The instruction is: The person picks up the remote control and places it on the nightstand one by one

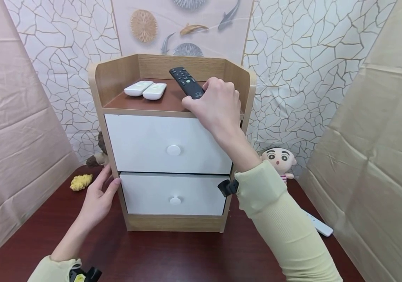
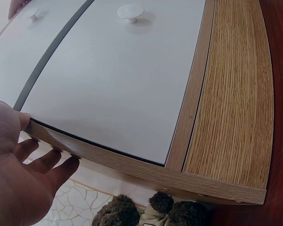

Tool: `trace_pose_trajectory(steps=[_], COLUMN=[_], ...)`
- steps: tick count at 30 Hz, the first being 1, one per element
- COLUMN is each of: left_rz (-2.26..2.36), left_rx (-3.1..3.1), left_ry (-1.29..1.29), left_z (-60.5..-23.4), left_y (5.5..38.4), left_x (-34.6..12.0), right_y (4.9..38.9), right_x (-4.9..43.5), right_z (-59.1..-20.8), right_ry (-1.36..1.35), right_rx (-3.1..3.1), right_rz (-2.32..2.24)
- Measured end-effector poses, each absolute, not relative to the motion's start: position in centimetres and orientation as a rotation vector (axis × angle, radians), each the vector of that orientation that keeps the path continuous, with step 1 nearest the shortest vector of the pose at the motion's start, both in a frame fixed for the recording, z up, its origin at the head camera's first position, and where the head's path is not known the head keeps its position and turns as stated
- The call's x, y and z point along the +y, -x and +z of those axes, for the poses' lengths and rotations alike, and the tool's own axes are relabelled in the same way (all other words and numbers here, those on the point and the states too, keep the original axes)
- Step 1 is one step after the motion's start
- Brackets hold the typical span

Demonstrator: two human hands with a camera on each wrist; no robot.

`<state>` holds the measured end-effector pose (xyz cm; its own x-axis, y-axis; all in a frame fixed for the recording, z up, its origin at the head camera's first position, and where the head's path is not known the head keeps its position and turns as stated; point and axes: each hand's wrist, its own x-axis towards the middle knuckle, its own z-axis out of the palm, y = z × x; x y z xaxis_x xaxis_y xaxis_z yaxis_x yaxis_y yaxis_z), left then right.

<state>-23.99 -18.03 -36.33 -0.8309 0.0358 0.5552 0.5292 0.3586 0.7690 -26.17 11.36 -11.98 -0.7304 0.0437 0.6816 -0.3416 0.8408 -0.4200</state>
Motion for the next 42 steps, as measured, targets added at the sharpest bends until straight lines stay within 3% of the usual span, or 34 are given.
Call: trace_pose_trajectory(steps=[42], left_rz=[-1.492], left_rx=[-2.145], left_ry=[0.496], left_z=[-36.3], left_y=[23.8], left_x=[-17.8], right_y=[25.5], right_x=[10.2], right_z=[-11.6], right_ry=[-0.09], right_rx=[-2.535], right_rz=[0.553])
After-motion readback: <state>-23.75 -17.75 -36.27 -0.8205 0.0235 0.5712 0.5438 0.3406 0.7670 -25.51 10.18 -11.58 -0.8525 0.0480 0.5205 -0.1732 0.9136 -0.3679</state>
